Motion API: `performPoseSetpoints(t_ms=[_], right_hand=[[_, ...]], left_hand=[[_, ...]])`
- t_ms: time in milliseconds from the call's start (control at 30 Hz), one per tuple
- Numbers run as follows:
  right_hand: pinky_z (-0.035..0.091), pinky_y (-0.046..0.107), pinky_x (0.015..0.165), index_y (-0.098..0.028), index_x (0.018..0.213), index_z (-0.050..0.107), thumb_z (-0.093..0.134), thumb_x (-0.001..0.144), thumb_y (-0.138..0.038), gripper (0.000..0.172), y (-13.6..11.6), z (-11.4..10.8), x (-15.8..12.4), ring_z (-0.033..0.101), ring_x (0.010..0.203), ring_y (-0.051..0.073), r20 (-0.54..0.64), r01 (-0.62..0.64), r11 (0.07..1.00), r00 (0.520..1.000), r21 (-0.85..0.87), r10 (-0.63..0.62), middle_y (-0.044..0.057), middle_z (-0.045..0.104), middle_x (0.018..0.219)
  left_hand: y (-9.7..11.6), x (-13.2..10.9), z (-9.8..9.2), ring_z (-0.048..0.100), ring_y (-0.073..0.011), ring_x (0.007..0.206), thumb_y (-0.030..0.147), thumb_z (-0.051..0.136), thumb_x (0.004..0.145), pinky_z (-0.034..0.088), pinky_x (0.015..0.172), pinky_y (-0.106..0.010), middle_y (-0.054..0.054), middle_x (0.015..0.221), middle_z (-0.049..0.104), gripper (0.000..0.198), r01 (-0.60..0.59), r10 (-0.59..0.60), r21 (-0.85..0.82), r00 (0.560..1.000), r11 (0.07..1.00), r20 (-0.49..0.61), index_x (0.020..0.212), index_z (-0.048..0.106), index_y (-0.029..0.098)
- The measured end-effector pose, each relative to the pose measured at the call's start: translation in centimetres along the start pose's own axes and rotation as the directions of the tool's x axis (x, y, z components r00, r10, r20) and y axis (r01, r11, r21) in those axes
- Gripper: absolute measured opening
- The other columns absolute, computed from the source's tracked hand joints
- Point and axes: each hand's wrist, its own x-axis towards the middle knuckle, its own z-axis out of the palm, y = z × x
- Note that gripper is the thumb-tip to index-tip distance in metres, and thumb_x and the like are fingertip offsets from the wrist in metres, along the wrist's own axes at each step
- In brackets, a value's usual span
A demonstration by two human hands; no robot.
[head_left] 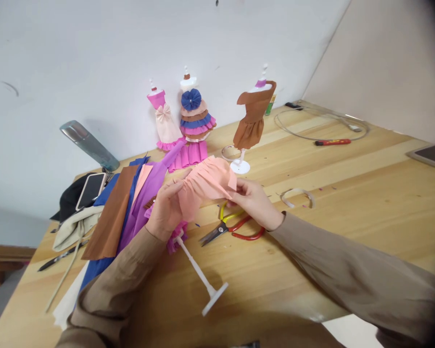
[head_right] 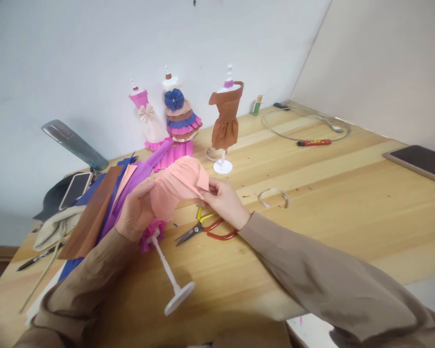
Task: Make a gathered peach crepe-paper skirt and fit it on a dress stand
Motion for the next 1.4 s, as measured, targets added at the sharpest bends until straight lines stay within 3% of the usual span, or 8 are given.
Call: performPoseSetpoints(t_ms=[233,367,500,700,900,1033,1200,1400], right_hand=[[0.049,0.034,0.075,-0.02,0.119,0.055,0.074,0.07,-0.039,0.056,0.0,-0.8,0.5,0.061,0.086,0.02,-0.193,0.167,0.978,0.963,-0.123,-0.188,0.005,0.065,0.1],[0.044,0.03,0.067,-0.019,0.078,0.062,0.071,0.07,-0.042,0.025,-0.3,-1.2,0.6,0.055,0.07,0.015,-0.273,0.161,0.984,0.945,-0.08,-0.177,0.0,0.059,0.073],[0.035,0.025,0.049,-0.02,0.057,0.051,0.073,0.067,-0.044,0.035,-0.5,-1.5,0.9,0.043,0.05,0.01,-0.332,0.025,0.985,0.943,0.17,0.034,-0.004,0.047,0.054],[0.037,0.023,0.045,-0.019,0.073,0.059,0.074,0.069,-0.051,0.035,-0.8,-1.5,0.8,0.051,0.051,0.012,-0.112,-0.183,0.883,0.961,0.432,0.254,0.0,0.057,0.058],[0.053,0.032,0.067,-0.023,0.101,0.068,0.071,0.07,-0.064,0.052,-1.6,-0.2,-0.7,0.066,0.088,0.022,0.1,-0.208,0.866,0.978,0.454,0.182,0.007,0.072,0.104],[0.054,0.03,0.064,-0.017,0.07,0.066,0.084,0.062,-0.046,0.035,-0.6,0.1,-0.5,0.063,0.067,0.015,0.016,-0.142,0.926,0.989,0.35,0.146,0.003,0.069,0.071],[0.051,0.025,0.049,-0.017,0.072,0.064,0.087,0.055,-0.047,0.042,0.8,-0.1,0.3,0.059,0.05,0.012,-0.101,-0.145,0.943,0.978,0.3,0.182,0.0,0.065,0.062],[0.052,0.026,0.052,-0.019,0.078,0.057,0.078,0.065,-0.062,0.049,-0.2,0.0,-0.4,0.069,0.059,0.019,0.085,-0.257,0.879,0.966,0.403,0.243,0.004,0.069,0.065]], left_hand=[[-0.7,0.2,-0.1,0.052,-0.0318,0.131,0.02,0.074,0.068,0.044,0.097,-0.036,-0.007,0.125,0.069,0.018,-0.113,0.105,0.143,0.993,0.983,0.063,0.055,0.061,0.017],[-0.7,0.0,-0.1,0.052,-0.0337,0.131,0.022,0.074,0.069,0.044,0.095,-0.039,-0.009,0.129,0.068,0.018,-0.153,0.143,0.235,0.988,0.96,0.06,0.059,0.06,0.017],[-0.3,0.0,-0.4,0.056,-0.0334,0.127,0.022,0.073,0.07,0.045,0.09,-0.038,-0.009,0.137,0.063,0.019,-0.173,0.164,0.285,0.985,0.943,0.054,0.061,0.057,0.018],[-0.3,0.3,-0.6,0.052,-0.0319,0.131,0.023,0.072,0.07,0.044,0.094,-0.039,-0.009,0.138,0.062,0.017,-0.19,0.184,0.275,0.982,0.943,0.047,0.062,0.057,0.019],[-0.6,0.4,-0.7,0.052,-0.033,0.131,0.024,0.073,0.07,0.043,0.095,-0.04,-0.009,0.134,0.065,0.019,-0.2,0.199,0.277,0.98,0.94,0.032,0.061,0.056,0.019],[-0.5,0.3,-0.6,0.052,-0.0314,0.132,0.022,0.072,0.071,0.045,0.089,-0.036,-0.009,0.134,0.065,0.018,-0.174,0.169,0.222,0.985,0.959,0.041,0.062,0.058,0.018],[-0.1,0.3,-0.3,0.063,-0.0272,0.11,0.021,0.073,0.067,0.045,0.08,-0.031,-0.007,0.111,0.073,0.019,-0.059,0.059,0.139,0.998,0.989,0.003,0.057,0.058,0.017],[-0.4,0.3,-0.3,0.059,-0.0173,0.066,0.022,0.072,0.069,0.04,0.068,-0.03,-0.001,0.067,0.065,0.008,0.0,0.001,0.081,1.0,0.997,-0.017,0.068,0.067,0.017]])
